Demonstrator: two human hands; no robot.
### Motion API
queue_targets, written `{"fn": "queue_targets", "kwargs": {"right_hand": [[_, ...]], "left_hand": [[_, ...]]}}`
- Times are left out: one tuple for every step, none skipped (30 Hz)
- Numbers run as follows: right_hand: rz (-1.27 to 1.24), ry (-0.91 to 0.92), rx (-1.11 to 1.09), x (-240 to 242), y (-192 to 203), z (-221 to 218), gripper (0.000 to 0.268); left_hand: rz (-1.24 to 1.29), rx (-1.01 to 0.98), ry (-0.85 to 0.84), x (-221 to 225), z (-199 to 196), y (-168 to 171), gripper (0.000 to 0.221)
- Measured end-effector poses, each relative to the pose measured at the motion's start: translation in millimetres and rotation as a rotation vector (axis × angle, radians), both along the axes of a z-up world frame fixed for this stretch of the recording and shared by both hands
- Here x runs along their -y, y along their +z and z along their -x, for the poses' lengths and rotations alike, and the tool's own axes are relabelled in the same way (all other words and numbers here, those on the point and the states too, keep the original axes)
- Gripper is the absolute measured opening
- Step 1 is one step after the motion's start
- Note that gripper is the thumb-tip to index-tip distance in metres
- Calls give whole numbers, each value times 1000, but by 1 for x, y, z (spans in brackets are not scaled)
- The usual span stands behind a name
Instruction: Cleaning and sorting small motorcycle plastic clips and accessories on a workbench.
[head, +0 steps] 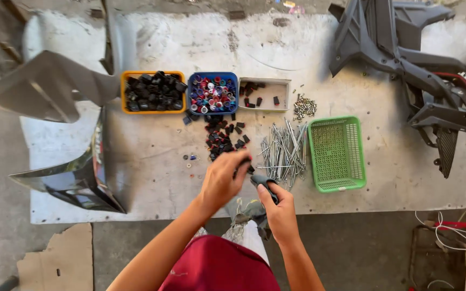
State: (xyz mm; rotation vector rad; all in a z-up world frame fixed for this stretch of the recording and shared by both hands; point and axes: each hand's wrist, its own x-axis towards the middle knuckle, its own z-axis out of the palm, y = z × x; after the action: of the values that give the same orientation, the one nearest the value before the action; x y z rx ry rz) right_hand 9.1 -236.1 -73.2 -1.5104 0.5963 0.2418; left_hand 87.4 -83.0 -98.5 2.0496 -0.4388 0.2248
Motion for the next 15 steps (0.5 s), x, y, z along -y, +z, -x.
{"fn": "queue_targets", "kwargs": {"right_hand": [[2, -7, -10, 4, -9, -2, 22], [56, -17, -10, 8, -19, -4, 25], [107, -22, -13, 12, -29, -5, 31], [107, -22, -26, 16, -47, -4, 31], [129, -33, -37, 20, -65, -1, 29], [152, -44, -48, 23, -83, 3, 28], [150, -46, -57, 25, -101, 10, 28], [94, -49, -112, 26, -118, 17, 27], [37, -53, -163, 29, -136, 22, 27], [35, -56, -167, 29, -154, 31, 27], [-29, -95, -215, 29, -172, 39, 25], [-94, -134, -263, 29, -189, 48, 22], [-95, -133, -282, 29, -195, 49, 22], [-108, -137, -301, 28, -199, 50, 20], [-122, -137, -328, 27, -200, 56, 19]], "left_hand": [[2, -10, -7, 10, -21, -33, 36], [30, -118, 38, 19, -41, -67, 36], [54, -229, 88, 28, -58, -102, 36], [53, -242, 88, 41, -85, -139, 36], [68, -315, 115, 51, -108, -178, 28], [83, -387, 142, 61, -128, -217, 19], [80, -396, 140, 70, -147, -243, 19], [61, -504, 212, 80, -164, -269, 18], [43, -608, 284, 91, -183, -295, 17], [39, -611, 283, 97, -189, -310, 17], [315, -761, 335, 104, -196, -324, 32], [595, -904, 384, 110, -202, -338, 48], [590, -921, 393, 109, -189, -339, 48], [334, -767, 387, 107, -176, -339, 33], [77, -615, 376, 104, -158, -337, 22]]}}
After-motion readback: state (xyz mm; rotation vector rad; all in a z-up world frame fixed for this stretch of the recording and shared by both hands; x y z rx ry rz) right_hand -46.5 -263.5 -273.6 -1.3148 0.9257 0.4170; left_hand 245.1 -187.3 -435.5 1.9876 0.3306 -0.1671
